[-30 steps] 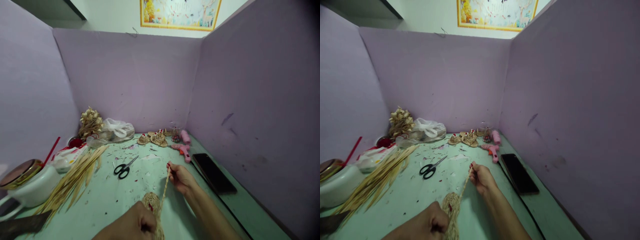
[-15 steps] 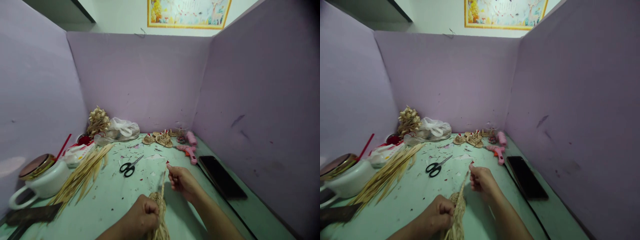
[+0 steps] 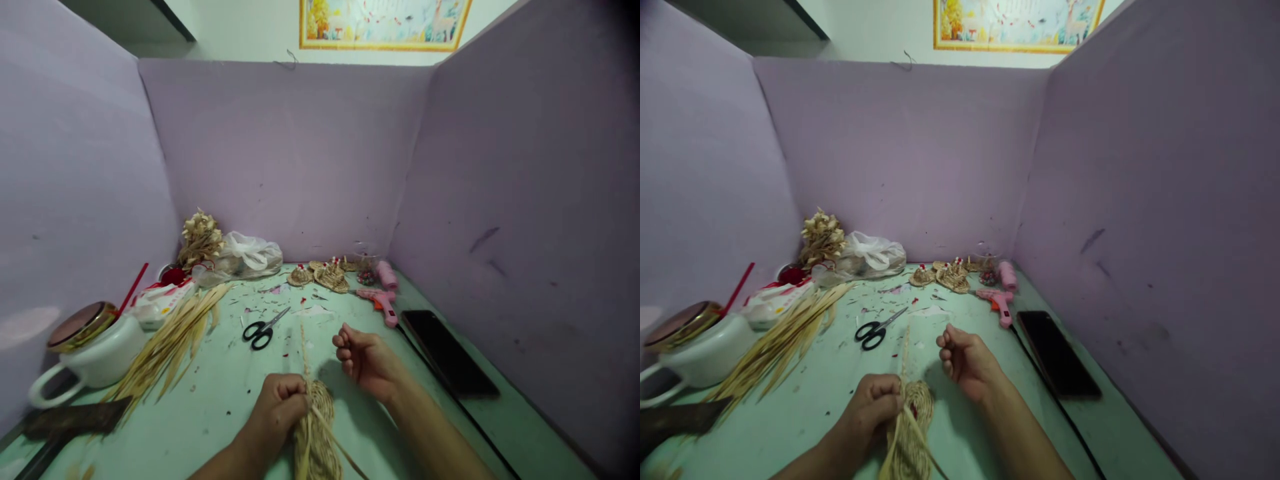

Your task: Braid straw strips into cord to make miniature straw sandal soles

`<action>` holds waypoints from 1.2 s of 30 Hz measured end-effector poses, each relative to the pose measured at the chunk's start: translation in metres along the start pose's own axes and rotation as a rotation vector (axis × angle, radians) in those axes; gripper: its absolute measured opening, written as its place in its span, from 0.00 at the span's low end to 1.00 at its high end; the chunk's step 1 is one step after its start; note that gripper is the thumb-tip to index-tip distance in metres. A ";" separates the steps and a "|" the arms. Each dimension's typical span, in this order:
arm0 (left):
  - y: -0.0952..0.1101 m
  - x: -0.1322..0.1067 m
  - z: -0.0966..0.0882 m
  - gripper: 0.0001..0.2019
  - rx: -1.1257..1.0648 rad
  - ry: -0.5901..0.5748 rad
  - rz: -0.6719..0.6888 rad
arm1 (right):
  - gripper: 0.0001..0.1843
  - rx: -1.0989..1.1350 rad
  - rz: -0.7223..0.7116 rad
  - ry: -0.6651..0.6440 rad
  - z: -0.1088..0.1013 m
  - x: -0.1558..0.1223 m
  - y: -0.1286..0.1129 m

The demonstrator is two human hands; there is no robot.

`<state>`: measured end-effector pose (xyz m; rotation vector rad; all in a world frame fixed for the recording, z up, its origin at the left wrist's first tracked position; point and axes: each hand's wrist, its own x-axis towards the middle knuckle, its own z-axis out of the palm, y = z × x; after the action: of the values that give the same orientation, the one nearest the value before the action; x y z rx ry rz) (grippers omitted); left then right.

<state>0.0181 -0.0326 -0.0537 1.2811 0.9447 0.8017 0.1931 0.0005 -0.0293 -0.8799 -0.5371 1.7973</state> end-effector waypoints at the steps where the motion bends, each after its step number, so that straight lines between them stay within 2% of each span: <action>1: -0.002 0.001 -0.001 0.11 -0.006 0.018 -0.005 | 0.09 0.087 0.048 -0.048 -0.002 0.000 -0.002; 5: -0.005 0.001 -0.001 0.11 -0.022 0.016 -0.038 | 0.10 0.266 0.169 -0.177 -0.004 0.000 -0.002; 9: -0.003 -0.001 0.000 0.10 0.008 0.008 -0.040 | 0.09 0.322 0.191 -0.186 -0.003 0.001 0.002; 13: -0.003 0.000 0.000 0.10 0.048 0.014 -0.031 | 0.12 0.313 0.163 -0.111 -0.001 0.002 0.002; 18: -0.001 -0.001 0.001 0.09 0.093 -0.013 -0.017 | 0.14 0.188 0.106 -0.015 0.003 0.002 0.004; 23: 0.005 -0.007 0.005 0.08 0.230 -0.149 0.034 | 0.09 -0.041 -0.119 0.239 0.003 0.005 0.009; 27: 0.005 -0.010 0.008 0.07 0.380 -0.229 0.044 | 0.14 -0.096 -0.155 0.283 0.000 0.008 0.007; 29: 0.004 -0.011 0.009 0.06 0.415 -0.240 0.057 | 0.13 -0.233 -0.316 0.364 -0.004 0.009 0.006; 32: 0.002 -0.010 0.008 0.05 0.390 -0.249 0.036 | 0.18 -0.747 -0.844 0.484 -0.013 0.008 0.005; 34: 0.002 -0.010 0.007 0.06 0.345 -0.249 0.014 | 0.21 -1.165 -1.146 0.435 -0.018 0.008 0.005; 36: 0.003 -0.010 0.006 0.06 0.305 -0.250 0.005 | 0.23 -1.476 -1.298 0.344 -0.020 0.007 0.006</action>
<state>0.0196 -0.0438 -0.0494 1.6067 0.8819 0.4973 0.2033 0.0040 -0.0483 -1.2178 -1.7260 -0.1585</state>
